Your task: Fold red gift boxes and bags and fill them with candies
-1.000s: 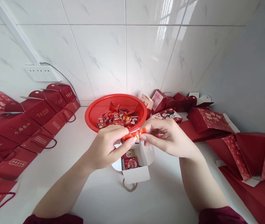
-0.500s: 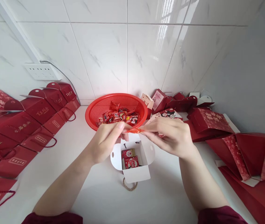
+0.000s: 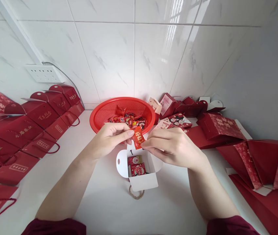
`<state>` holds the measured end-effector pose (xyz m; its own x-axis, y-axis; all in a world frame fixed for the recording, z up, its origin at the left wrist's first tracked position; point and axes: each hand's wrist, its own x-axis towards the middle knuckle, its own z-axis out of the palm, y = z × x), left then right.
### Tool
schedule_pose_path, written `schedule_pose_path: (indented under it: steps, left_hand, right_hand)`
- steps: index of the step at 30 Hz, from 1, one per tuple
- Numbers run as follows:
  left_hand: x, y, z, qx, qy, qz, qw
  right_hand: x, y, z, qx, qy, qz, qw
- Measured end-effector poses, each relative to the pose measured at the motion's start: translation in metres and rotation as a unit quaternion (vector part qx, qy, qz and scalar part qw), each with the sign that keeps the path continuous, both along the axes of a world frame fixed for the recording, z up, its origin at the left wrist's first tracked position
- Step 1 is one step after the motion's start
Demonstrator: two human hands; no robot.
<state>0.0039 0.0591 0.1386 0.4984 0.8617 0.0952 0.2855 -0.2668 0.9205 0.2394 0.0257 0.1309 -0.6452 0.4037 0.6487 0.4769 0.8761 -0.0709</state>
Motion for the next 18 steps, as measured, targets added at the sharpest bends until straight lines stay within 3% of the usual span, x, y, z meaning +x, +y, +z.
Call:
schedule_pose_path:
  steps: [4,8,15,18]
  left_hand:
    - [0.001,0.000,-0.003,0.061,0.177,0.022,0.982]
    - [0.009,-0.003,-0.014,0.043,0.336,-0.056,0.939]
    - [0.032,-0.006,-0.038,0.038,0.384,-0.111,0.916]
    - [0.034,-0.004,-0.040,0.056,0.377,-0.099,0.919]
  right_hand:
    - [0.006,0.001,0.002,-0.039,-0.031,-0.042,0.998]
    - [0.012,0.001,0.004,-0.041,-0.033,-0.093,0.994]
    - [0.012,0.001,0.004,-0.048,-0.061,-0.120,0.990]
    - [0.012,0.001,0.004,-0.053,-0.063,-0.126,0.989]
